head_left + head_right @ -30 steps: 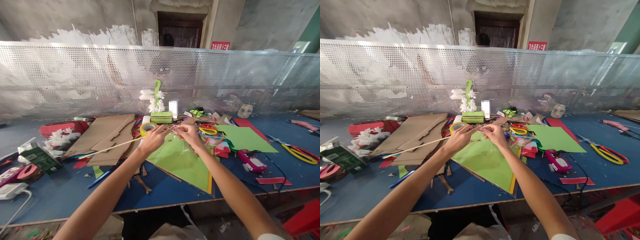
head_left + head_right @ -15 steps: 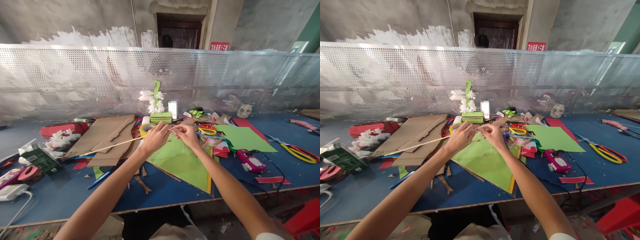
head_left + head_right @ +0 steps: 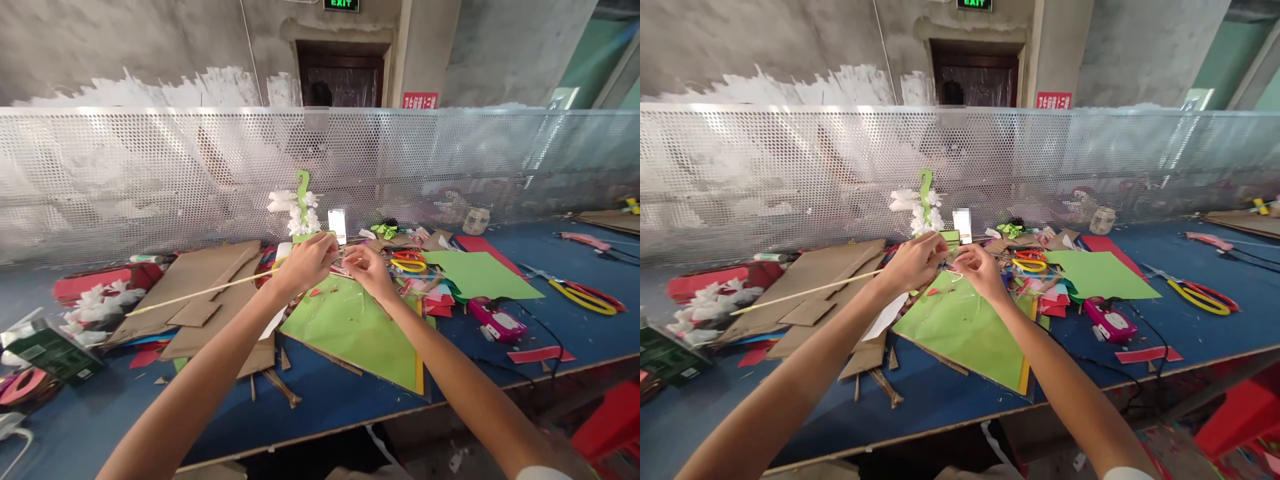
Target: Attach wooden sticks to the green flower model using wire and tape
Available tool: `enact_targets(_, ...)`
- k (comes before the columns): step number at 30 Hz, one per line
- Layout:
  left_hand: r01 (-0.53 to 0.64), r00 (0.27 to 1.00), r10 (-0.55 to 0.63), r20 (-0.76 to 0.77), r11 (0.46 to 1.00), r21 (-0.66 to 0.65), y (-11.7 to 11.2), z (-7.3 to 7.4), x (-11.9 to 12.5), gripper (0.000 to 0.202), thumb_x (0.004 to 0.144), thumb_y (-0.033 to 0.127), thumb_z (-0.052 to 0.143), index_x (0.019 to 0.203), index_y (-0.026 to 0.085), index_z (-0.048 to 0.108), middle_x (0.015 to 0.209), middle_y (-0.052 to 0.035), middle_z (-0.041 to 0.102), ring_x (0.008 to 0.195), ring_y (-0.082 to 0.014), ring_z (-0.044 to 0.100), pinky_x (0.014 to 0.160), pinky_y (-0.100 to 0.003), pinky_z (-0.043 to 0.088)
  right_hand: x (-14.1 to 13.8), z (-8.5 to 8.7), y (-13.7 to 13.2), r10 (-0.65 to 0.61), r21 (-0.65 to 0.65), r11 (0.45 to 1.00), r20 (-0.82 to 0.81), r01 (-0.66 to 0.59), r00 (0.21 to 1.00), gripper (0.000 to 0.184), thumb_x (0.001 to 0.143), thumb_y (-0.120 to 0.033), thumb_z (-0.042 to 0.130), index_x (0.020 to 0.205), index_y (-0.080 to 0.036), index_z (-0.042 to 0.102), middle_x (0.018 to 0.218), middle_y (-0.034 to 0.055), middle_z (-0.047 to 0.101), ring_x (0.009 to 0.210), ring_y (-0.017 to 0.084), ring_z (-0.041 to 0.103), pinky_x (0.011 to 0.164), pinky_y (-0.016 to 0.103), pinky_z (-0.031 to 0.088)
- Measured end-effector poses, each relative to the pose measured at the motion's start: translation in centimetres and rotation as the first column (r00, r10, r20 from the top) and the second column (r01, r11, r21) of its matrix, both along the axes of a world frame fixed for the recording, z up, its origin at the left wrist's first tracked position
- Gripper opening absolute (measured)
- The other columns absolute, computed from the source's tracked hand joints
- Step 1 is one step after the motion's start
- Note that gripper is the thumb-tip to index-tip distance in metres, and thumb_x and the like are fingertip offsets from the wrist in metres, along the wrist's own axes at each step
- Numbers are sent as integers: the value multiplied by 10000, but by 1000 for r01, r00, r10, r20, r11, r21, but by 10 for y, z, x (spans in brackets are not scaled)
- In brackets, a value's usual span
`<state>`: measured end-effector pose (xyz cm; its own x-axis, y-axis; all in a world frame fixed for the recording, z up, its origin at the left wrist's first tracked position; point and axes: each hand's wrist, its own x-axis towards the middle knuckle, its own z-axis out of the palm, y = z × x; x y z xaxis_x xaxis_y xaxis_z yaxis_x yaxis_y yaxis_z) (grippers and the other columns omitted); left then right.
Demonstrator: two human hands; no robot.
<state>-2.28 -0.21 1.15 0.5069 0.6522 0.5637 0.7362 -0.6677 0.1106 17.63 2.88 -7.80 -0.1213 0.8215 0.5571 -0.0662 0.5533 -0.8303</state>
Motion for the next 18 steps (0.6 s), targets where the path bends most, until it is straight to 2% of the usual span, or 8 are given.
enact_targets(5,40,999,-40,20,999,-15,7,1,-1,97,970,169,499,915,205,569,962,-61,669,786,-174,579,660,-327,341,-2,2,-2,32,-14,999,-32,-32,999,566,793,-478,869,1251,-275,606,998,22,719,635,116,607,590,250,518)
enact_targets(8,57,998,-56,38,998,-19,10,-1,-1,133,982,172,464,914,202,575,948,-65,663,775,-174,574,656,-326,336,-2,-2,-3,17,2,1000,64,-17,998,650,791,-475,871,1346,-304,579,1276,79,666,728,123,650,672,275,574)
enact_targets(11,75,995,-74,62,997,-13,10,-1,-2,153,985,182,451,913,201,585,936,-70,665,787,-181,578,668,-327,348,-1,-4,-2,15,-7,1000,145,-14,989,679,794,-492,867,1388,-323,585,1513,115,543,998,199,699,783,314,613)
enact_targets(14,90,995,-89,43,996,-29,10,0,-4,147,969,191,476,893,199,601,923,-74,671,778,-183,578,677,-331,356,4,0,-2,-2,16,1000,115,0,993,674,818,-510,849,1416,-337,588,1534,99,559,1293,272,623,972,382,594)
enact_targets(18,118,993,-119,-13,990,-73,8,0,-4,169,961,189,470,900,191,629,916,-88,678,774,-190,578,692,-339,374,10,9,-3,-70,164,985,101,52,992,549,890,-494,796,1388,-323,642,1420,84,666,1365,277,598,1169,463,473)
